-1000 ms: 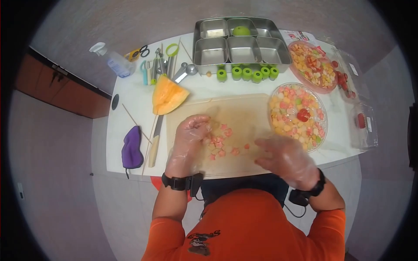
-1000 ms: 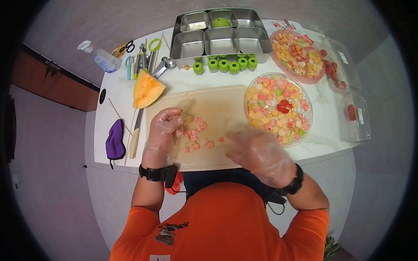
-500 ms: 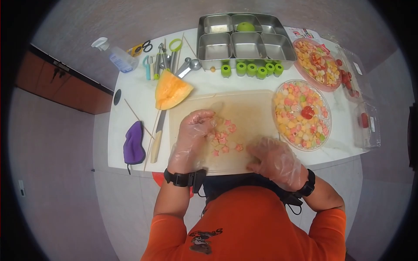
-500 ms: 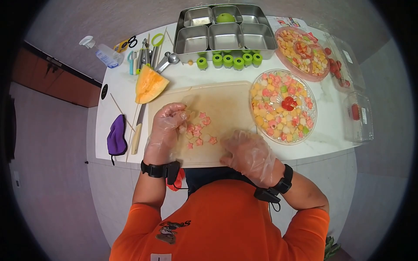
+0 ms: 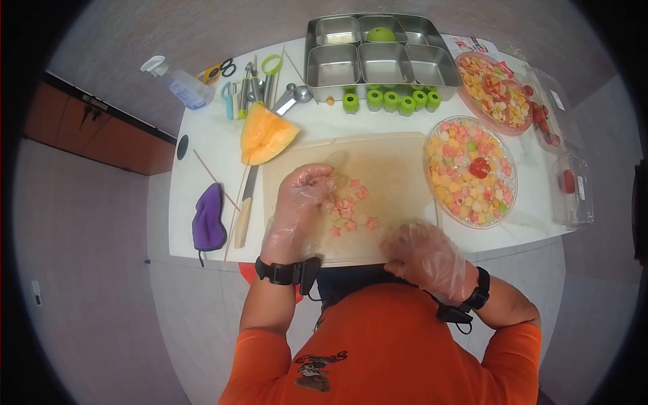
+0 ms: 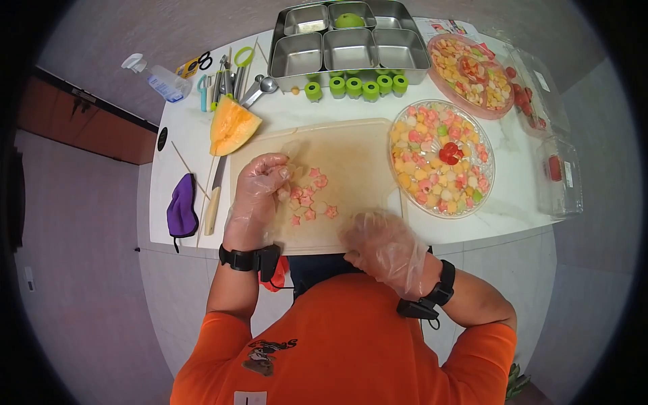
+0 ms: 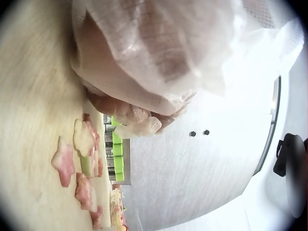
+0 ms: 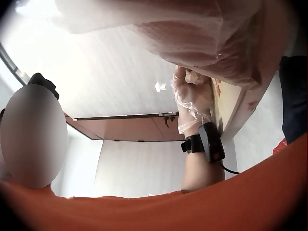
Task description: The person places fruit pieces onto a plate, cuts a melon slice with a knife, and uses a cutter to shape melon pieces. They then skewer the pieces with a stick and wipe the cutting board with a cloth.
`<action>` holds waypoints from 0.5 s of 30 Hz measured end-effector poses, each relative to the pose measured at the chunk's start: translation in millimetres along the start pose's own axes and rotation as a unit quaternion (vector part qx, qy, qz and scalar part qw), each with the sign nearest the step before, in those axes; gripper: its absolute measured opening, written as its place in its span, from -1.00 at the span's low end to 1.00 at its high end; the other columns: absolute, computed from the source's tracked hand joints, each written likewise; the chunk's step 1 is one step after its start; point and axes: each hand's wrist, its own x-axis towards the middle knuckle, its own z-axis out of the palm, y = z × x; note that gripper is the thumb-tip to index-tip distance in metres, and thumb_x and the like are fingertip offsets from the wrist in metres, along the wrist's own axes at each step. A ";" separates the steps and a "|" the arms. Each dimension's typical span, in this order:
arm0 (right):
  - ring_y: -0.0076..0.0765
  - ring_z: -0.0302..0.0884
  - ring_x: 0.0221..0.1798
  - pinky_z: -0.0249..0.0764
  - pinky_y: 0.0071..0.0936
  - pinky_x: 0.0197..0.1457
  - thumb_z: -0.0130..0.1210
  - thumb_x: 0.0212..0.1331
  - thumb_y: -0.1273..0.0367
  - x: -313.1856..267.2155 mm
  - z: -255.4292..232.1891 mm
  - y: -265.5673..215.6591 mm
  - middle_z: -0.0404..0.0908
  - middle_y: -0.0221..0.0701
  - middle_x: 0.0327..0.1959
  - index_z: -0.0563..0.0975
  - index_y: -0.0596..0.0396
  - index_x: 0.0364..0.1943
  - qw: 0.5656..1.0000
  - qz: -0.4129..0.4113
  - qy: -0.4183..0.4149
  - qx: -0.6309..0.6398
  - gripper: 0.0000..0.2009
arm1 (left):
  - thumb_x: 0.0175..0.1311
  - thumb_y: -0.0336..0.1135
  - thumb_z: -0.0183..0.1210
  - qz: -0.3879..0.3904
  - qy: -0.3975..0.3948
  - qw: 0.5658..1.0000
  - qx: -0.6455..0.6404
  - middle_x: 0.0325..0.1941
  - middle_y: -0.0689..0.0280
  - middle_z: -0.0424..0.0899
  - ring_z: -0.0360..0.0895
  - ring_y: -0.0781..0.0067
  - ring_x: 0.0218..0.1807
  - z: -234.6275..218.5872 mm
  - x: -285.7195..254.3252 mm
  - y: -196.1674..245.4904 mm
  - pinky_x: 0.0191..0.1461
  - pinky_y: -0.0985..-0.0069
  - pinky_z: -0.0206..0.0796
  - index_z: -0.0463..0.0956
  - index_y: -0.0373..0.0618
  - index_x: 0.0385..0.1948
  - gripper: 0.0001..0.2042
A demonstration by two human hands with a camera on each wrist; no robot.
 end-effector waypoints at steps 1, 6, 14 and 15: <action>0.05 0.50 -0.07 0.45 -0.10 0.01 0.28 0.16 0.28 -0.6 2.0 -0.9 0.52 -0.19 -0.21 0.57 0.10 -0.19 1.000 0.000 0.000 0.000 -0.76 | 0.24 -0.54 0.35 0.000 0.000 1.000 0.000 -0.35 0.26 0.71 0.50 0.52 -0.54 -0.3 0.1 -0.6 -0.44 0.56 0.40 0.59 -0.24 -0.08 -0.76; -0.07 0.54 -0.33 0.47 -0.16 -0.27 0.32 0.06 0.39 0.5 3.4 -6.7 0.51 -0.32 -0.46 0.63 0.04 -0.38 0.997 -0.004 0.080 -0.023 -0.90 | 0.24 -0.53 0.37 0.008 0.005 1.000 0.012 -0.37 0.28 0.70 0.50 0.52 -0.54 -0.8 0.9 -2.1 -0.45 0.57 0.39 0.60 -0.23 -0.09 -0.77; -0.16 0.57 -0.41 0.50 -0.27 -0.33 0.30 0.08 0.45 -0.1 -7.0 2.5 0.57 -0.33 -0.47 0.67 0.10 -0.41 0.987 0.046 0.121 0.099 -0.96 | 0.24 -0.53 0.36 0.005 0.001 1.000 0.015 -0.36 0.29 0.70 0.51 0.54 -0.53 -0.5 0.0 -0.7 -0.44 0.58 0.39 0.60 -0.23 -0.08 -0.76; -0.23 0.59 -0.43 0.50 -0.32 -0.34 0.30 0.10 0.47 -0.8 -9.0 2.0 0.58 -0.34 -0.48 0.68 0.12 -0.40 0.975 0.097 0.134 0.150 -0.96 | 0.24 -0.53 0.36 0.004 0.005 1.000 0.020 -0.36 0.29 0.70 0.51 0.54 -0.52 1.0 -1.0 0.8 -0.44 0.58 0.40 0.60 -0.24 -0.08 -0.76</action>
